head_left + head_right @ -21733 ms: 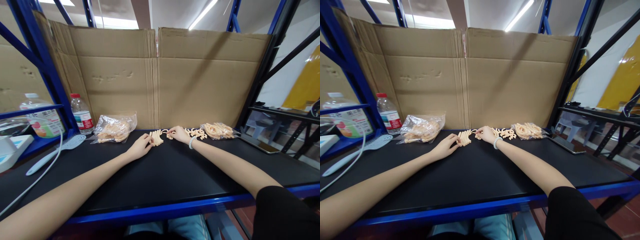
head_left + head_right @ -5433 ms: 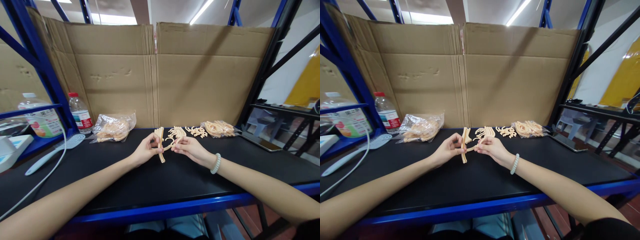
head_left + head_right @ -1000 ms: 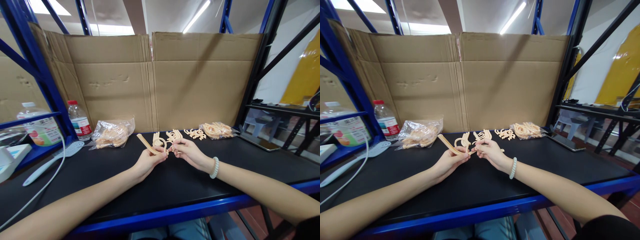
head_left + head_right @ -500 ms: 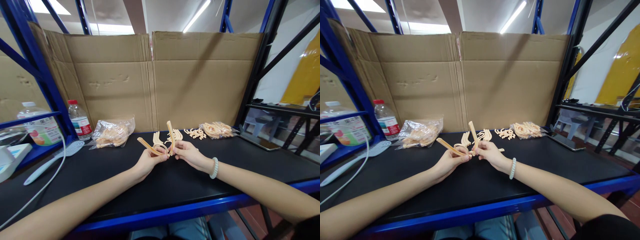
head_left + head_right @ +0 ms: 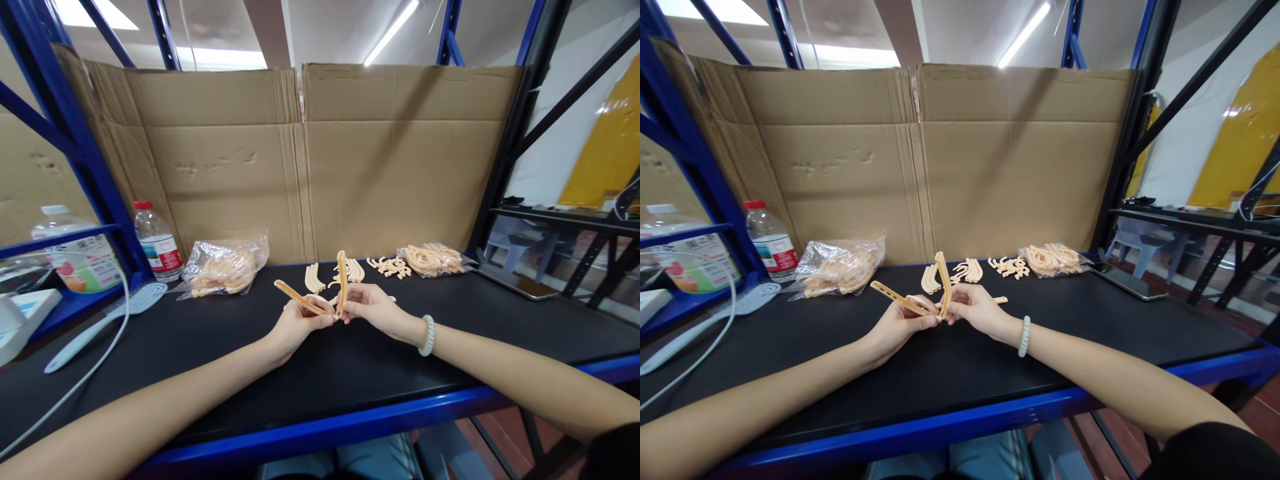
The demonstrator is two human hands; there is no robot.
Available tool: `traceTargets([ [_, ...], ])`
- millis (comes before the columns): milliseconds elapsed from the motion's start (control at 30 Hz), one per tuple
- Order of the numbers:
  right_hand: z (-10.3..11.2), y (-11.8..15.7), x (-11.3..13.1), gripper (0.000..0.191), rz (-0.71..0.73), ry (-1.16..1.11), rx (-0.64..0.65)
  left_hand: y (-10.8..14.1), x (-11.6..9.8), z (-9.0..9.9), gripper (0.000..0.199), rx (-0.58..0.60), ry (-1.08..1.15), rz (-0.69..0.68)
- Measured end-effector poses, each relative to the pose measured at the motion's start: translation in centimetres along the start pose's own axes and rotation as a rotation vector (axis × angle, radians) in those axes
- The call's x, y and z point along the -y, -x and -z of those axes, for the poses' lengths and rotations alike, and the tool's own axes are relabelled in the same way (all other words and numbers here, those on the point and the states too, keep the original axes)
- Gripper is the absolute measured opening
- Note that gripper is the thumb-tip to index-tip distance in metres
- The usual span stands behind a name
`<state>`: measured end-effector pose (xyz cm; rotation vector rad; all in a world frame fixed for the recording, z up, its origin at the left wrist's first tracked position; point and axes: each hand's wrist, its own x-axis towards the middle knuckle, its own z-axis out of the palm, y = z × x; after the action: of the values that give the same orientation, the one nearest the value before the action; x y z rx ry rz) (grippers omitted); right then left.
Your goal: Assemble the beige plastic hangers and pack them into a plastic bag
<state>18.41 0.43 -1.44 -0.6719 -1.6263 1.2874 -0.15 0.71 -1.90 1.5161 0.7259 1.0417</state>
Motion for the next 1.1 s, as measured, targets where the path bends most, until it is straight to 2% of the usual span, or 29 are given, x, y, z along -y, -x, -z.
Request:
traceTargets([
  [367,-0.9,0.5,0.0,0.022,0.098,0.116,-0.058,0.3,0.0,-0.4,0.021,-0.104,0.095,0.055],
  [567,-1.3,0.5,-0.1,0.029,0.082,0.131,-0.142,0.1,0.1,-0.3,0.028,-0.078,0.167,0.088],
  [733,-1.2,-0.1,-0.3,0.034,0.024,0.078,-0.181,-0.2,-0.4,-0.4,0.029,-0.108,0.193,0.131],
  [833,0.1,-0.4,0.3,0.037,-0.033,-0.018,-0.176,-0.5,-1.2,0.3,0.027,-0.117,0.195,0.154],
  [967,3.5,-1.1,1.6,0.033,-0.100,-0.152,-0.119,-1.3,-2.5,2.3,0.024,-0.149,0.173,0.206],
  [1100,7.1,-1.4,2.6,0.030,-0.139,0.009,-0.051,-2.2,-3.5,4.8,0.022,-0.152,0.177,0.250],
])
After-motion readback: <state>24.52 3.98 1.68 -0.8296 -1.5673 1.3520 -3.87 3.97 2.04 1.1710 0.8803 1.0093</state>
